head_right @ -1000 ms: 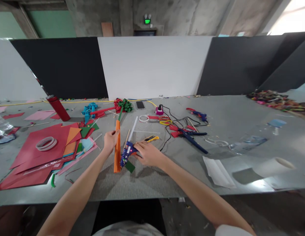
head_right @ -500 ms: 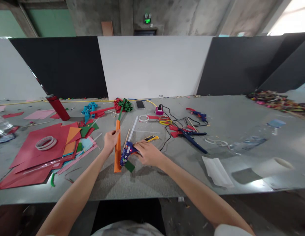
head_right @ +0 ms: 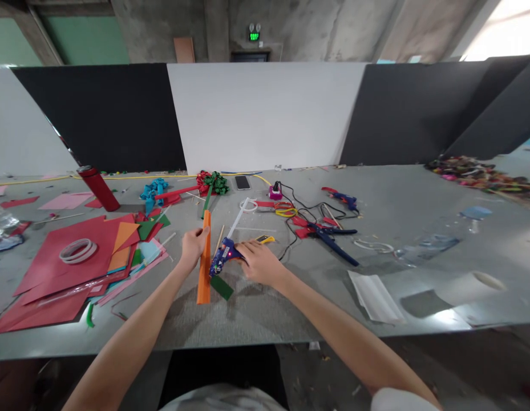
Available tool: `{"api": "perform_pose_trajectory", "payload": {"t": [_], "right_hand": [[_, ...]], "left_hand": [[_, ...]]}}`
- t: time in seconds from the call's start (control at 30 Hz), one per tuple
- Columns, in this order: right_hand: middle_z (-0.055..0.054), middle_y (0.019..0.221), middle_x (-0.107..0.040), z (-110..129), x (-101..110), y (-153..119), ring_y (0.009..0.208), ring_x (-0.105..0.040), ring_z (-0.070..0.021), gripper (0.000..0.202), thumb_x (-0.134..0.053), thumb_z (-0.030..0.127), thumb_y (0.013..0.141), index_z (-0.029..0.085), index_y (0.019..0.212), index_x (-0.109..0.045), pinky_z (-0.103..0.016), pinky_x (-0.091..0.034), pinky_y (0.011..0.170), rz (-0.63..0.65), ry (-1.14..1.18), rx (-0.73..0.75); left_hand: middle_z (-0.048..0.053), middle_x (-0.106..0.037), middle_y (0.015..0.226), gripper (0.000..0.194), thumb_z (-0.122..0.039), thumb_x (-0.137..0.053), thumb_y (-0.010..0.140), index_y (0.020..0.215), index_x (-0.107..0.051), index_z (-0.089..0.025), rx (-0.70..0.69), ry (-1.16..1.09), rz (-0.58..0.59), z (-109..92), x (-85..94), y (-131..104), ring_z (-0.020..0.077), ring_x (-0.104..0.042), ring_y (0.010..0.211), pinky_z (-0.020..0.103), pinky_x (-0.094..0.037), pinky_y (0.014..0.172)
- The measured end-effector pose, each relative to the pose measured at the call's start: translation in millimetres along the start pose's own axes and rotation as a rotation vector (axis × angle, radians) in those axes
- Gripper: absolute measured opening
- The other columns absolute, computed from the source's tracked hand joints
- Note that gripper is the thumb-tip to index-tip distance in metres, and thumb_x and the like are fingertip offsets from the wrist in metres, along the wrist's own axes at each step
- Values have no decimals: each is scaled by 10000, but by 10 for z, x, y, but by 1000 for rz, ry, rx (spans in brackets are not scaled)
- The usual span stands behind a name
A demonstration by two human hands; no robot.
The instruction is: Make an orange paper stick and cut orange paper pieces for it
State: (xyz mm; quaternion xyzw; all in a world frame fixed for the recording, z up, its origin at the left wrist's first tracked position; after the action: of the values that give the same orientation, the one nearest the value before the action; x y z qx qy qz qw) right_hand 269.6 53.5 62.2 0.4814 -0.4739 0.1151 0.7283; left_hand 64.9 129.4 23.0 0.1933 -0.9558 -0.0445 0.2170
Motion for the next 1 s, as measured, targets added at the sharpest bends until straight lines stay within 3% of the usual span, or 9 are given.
{"api": "perform_pose_trajectory", "payload": {"t": [0.3, 1.0], "right_hand": [[-137, 1030, -715, -101, 59, 13, 959, -665, -285, 215, -558, 174, 935, 164, 1138, -628, -442, -535, 880, -46, -41, -46], [-128, 1019, -706, -315, 197, 22, 981, -663, -291, 167, -536, 170, 952, 187, 1109, -590, -426, -520, 880, -114, -64, -140]], "left_hand": [[-54, -250, 521, 444, -450, -549, 850, 521, -382, -203, -10, -27, 58, -79, -66, -84, 102, -269, 537, 259, -180, 512], [-43, -354, 520, 435, -447, -549, 864, 536, -448, -181, -35, -43, 121, -245, -137, -241, 107, -329, 552, 249, -216, 526]]}}
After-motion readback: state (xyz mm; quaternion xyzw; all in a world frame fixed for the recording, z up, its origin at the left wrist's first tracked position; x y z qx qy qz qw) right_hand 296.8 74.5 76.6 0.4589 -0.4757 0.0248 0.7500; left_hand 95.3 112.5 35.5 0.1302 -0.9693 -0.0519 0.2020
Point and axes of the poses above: each hand's wrist, its own y-axis towards the middle knuckle, its own x-axis out of the back of the hand, z = x × y, the point moved 9 cm from there along y, towards the middle knuckle
